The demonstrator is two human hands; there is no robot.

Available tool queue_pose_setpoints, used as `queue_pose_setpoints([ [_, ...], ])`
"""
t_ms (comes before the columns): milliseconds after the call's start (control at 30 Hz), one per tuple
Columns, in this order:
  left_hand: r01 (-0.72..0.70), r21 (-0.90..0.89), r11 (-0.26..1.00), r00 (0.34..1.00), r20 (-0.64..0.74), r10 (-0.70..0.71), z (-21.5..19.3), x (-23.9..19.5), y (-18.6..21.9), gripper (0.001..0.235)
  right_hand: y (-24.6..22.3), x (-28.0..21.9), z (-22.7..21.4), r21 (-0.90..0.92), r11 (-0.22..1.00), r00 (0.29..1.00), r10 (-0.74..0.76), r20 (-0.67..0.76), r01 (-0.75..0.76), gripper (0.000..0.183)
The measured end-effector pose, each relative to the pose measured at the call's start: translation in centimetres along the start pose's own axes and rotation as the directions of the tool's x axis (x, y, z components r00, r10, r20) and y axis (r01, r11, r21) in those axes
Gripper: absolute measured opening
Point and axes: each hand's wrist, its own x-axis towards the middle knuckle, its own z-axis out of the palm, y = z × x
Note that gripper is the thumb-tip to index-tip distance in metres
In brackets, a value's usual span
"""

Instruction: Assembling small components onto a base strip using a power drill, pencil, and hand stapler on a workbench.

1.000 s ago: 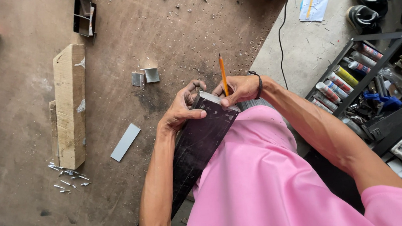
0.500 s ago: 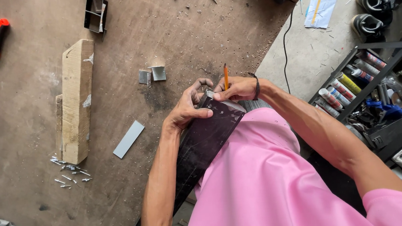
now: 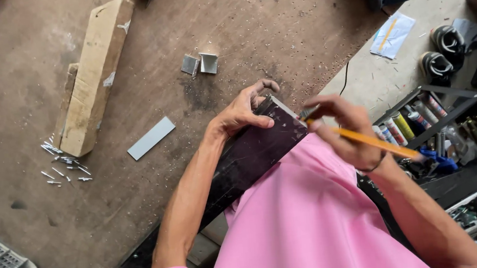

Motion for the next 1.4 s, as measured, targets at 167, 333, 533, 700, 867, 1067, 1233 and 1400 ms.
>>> queue_pose_setpoints([
  [167, -0.006, -0.017, 1.0, 1.0, -0.002, 0.006, 0.3, -0.1, 0.3, 0.077, -0.2, -1.1, 0.3, -0.207, 0.963, 0.98, -0.147, 0.136, 0.173, 0.017],
  [333, -0.009, -0.042, 0.999, 1.0, 0.006, 0.009, 0.0, 0.1, -0.1, 0.078, 1.3, -4.2, -2.9, -0.088, 0.993, 0.989, 0.089, 0.115, -0.079, 0.031],
  [533, 0.034, -0.004, 0.999, 0.999, 0.032, -0.034, 1.0, -0.8, 1.8, 0.069, -3.7, -5.4, -2.5, 0.43, 0.892, 0.985, 0.168, -0.036, -0.136, 0.045],
  [700, 0.035, 0.004, 0.999, 0.998, 0.043, -0.035, 1.0, -0.7, 1.9, 0.068, -4.4, -6.4, -2.1, 0.702, 0.699, 0.982, 0.19, 0.001, -0.136, 0.021],
  [867, 0.013, -0.053, 0.998, 1.0, 0.009, -0.013, -0.2, 0.1, -0.4, 0.076, -0.9, -6.2, 1.3, 0.227, 0.945, 0.971, -0.218, -0.098, 0.235, 0.03],
  [1067, 0.006, -0.045, 0.999, 1.0, 0.011, -0.006, -0.3, 0.1, -0.4, 0.077, -1.7, -3.4, 2.9, -0.324, 0.944, 0.996, -0.078, -0.035, 0.062, 0.015],
  [1233, 0.001, -0.034, 0.999, 1.0, 0.016, -0.001, 0.0, -0.1, -0.1, 0.076, -1.2, -2.0, 4.9, -0.429, 0.893, 0.982, -0.179, -0.067, 0.134, 0.014],
  [1400, -0.013, -0.048, 0.999, 1.0, 0.015, 0.014, -0.4, 0.2, -0.7, 0.074, -0.4, -1.6, 5.5, -0.482, 0.866, 0.983, -0.177, -0.048, 0.132, 0.012],
])
